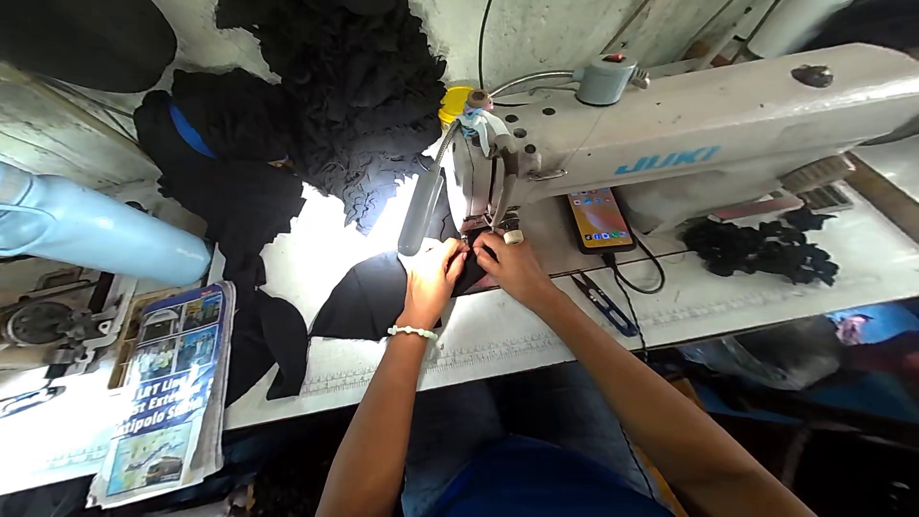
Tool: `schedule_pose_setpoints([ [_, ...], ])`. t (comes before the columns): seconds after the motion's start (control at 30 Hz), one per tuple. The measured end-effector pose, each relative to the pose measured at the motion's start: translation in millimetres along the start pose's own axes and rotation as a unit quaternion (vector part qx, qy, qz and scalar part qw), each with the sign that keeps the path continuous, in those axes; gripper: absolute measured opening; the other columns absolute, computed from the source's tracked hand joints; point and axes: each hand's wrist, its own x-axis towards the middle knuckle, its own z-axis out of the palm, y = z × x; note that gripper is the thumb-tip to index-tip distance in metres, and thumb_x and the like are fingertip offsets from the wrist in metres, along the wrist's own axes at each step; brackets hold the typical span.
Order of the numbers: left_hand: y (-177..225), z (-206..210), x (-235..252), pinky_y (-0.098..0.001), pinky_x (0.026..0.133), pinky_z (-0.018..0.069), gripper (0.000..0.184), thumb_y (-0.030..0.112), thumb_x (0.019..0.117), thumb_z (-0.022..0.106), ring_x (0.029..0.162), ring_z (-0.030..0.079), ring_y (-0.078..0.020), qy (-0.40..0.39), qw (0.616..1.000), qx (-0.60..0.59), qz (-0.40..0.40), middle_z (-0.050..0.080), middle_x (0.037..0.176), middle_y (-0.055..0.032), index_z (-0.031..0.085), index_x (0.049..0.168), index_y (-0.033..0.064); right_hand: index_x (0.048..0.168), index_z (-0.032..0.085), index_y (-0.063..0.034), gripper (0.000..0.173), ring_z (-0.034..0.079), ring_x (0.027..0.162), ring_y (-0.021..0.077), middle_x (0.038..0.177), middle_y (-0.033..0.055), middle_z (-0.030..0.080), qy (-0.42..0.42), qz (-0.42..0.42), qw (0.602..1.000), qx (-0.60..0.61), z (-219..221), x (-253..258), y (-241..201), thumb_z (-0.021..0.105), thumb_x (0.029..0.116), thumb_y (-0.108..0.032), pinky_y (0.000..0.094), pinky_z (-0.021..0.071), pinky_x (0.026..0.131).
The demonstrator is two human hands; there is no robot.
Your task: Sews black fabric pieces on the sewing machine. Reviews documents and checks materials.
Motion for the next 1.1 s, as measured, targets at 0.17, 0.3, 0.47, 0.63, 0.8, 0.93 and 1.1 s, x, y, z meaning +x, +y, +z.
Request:
schedule_pose_setpoints([
  [0.17,-1.3,0.2,-0.3,-0.0474,0.087,0.0539,0.012,0.009,0.0984,0.065,0.094,0.07,-0.0265,-0.003,1.0,-0.009,-0.005,0.074,0.096,-0.0108,0.075,0.101,0.0043,0.115,0.067,0.0018,0.022,0.071,0.087,0.042,0.097,0.0235,0.071,-0.048,0.0,0.998,-0.038,-1.8,-0.6,-5.3,0.057,0.1047,-0.015,0.0592,0.0549,0.075],
  [0.3,-1.8,0.4,-0.7,-0.047,0.086,0.0538,0.011,0.009,0.0982,0.065,0.094,0.07,-0.0265,-0.004,1.0,-0.009,-0.003,0.073,0.095,-0.0112,0.074,0.101,0.004,0.109,0.071,0.0003,0.019,0.072,0.083,0.0407,0.096,0.0217,0.072,-0.011,-0.041,0.999,-0.031,3.8,-1.6,1.3,0.07,0.0973,-0.014,0.0583,0.0555,0.072],
  [0.47,-1.0,-0.4,-1.9,-0.0457,0.088,0.051,0.01,0.009,0.0969,0.066,0.098,0.068,-0.0252,0.005,1.0,0.014,0.011,0.073,0.094,-0.0076,0.075,0.101,0.0067,0.093,0.073,0.0006,0.007,0.07,0.067,0.0329,0.081,0.0167,0.068,0.148,-0.191,0.964,-0.113,21.7,-7.1,15.6,0.068,0.0897,-0.004,0.0454,0.0556,0.053],
  [0.63,-1.8,0.0,-4.9,-0.0484,0.09,0.0477,0.009,0.008,0.0909,0.07,0.1,0.067,-0.0266,0.018,0.995,0.074,0.072,0.073,0.09,-0.0048,0.077,0.096,0.0104,0.094,0.075,0.0011,0.011,0.068,0.07,0.0316,0.079,0.0158,0.065,0.153,-0.249,0.938,-0.189,25.2,-39.4,13.0,0.064,0.0913,-0.001,0.0399,0.0558,0.056],
  [0.8,5.1,-6.4,-6.9,-0.0534,0.095,0.0469,0.016,0.011,0.0928,0.065,0.106,0.067,-0.0296,-0.036,0.99,0.104,0.085,0.075,0.1,-0.0066,0.079,0.102,0.0111,0.105,0.076,0.0022,0.02,0.07,0.073,0.0303,0.085,0.0161,0.07,0.163,-0.223,0.934,-0.227,29.9,-62.4,5.2,0.059,0.0943,0.0,0.0371,0.056,0.06],
  [0.93,12.2,-7.5,-9.3,-0.0569,0.101,0.0422,0.022,0.028,0.0965,0.066,0.111,0.067,-0.0278,-0.029,0.994,0.095,0.054,0.077,0.103,-0.003,0.08,0.094,0.0122,0.099,0.076,0.0028,0.016,0.067,0.071,0.03,0.081,0.0161,0.067,0.179,-0.204,0.939,-0.211,31.8,-71.2,3.3,0.061,0.0939,-0.001,0.0371,0.0555,0.062],
  [1.1,25.0,7.3,-13.7,-0.0724,0.105,0.0274,0.011,0.022,0.0901,0.077,0.108,0.067,-0.0322,0.018,0.991,0.131,-0.017,0.076,0.098,-0.0042,0.078,0.09,0.0115,0.096,0.076,0.002,0.016,0.068,0.074,0.0293,0.081,0.0146,0.067,0.193,-0.18,0.944,-0.199,34.4,-78.1,-0.3,0.062,0.0947,-0.006,0.036,0.055,0.062],
])
